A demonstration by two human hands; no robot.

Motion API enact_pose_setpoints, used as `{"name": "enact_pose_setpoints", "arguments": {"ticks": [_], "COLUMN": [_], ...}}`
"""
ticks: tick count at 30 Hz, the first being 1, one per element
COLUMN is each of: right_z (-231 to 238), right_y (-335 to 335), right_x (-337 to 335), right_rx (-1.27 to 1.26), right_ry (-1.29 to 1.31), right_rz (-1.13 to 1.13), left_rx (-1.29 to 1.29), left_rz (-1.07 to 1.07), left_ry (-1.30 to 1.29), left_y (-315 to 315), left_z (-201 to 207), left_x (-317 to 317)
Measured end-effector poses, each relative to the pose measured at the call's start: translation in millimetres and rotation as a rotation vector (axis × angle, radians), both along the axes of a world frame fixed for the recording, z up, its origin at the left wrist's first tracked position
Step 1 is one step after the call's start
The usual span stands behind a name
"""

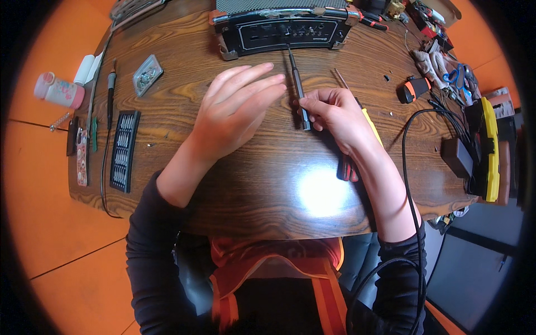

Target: The person assembles a small black electronic device by inserting screws and tightening them with a yellow-handled screwdriver. They then place the device into a larger black case and secure it with additional screws using a black-handled screwdriver.

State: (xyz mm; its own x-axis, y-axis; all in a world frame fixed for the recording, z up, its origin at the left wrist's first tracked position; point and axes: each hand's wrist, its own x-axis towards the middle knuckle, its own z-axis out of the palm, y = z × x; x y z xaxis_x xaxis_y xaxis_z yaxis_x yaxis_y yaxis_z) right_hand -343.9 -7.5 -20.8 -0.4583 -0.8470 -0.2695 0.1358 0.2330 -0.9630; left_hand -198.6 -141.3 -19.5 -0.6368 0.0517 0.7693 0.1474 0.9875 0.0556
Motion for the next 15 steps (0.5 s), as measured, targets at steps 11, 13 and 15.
{"name": "enact_pose_setpoints", "arguments": {"ticks": [11,13,15], "right_z": [-3.2,-3.5,-2.4], "right_y": [-2.7,-4.0,-3.8], "right_x": [0.2,0.0,-0.3], "right_rx": [0.026,0.037,0.040], "right_ry": [0.174,0.152,0.066], "right_rz": [-0.003,-0.015,-0.017], "left_rx": [0.009,0.084,0.236], "left_rz": [0.003,0.037,0.102], "left_ry": [-0.016,-0.040,-0.082], "left_y": [1.2,3.0,7.5], "left_z": [-0.9,-1.6,-2.0], "left_x": [0.9,0.1,-3.2]}}
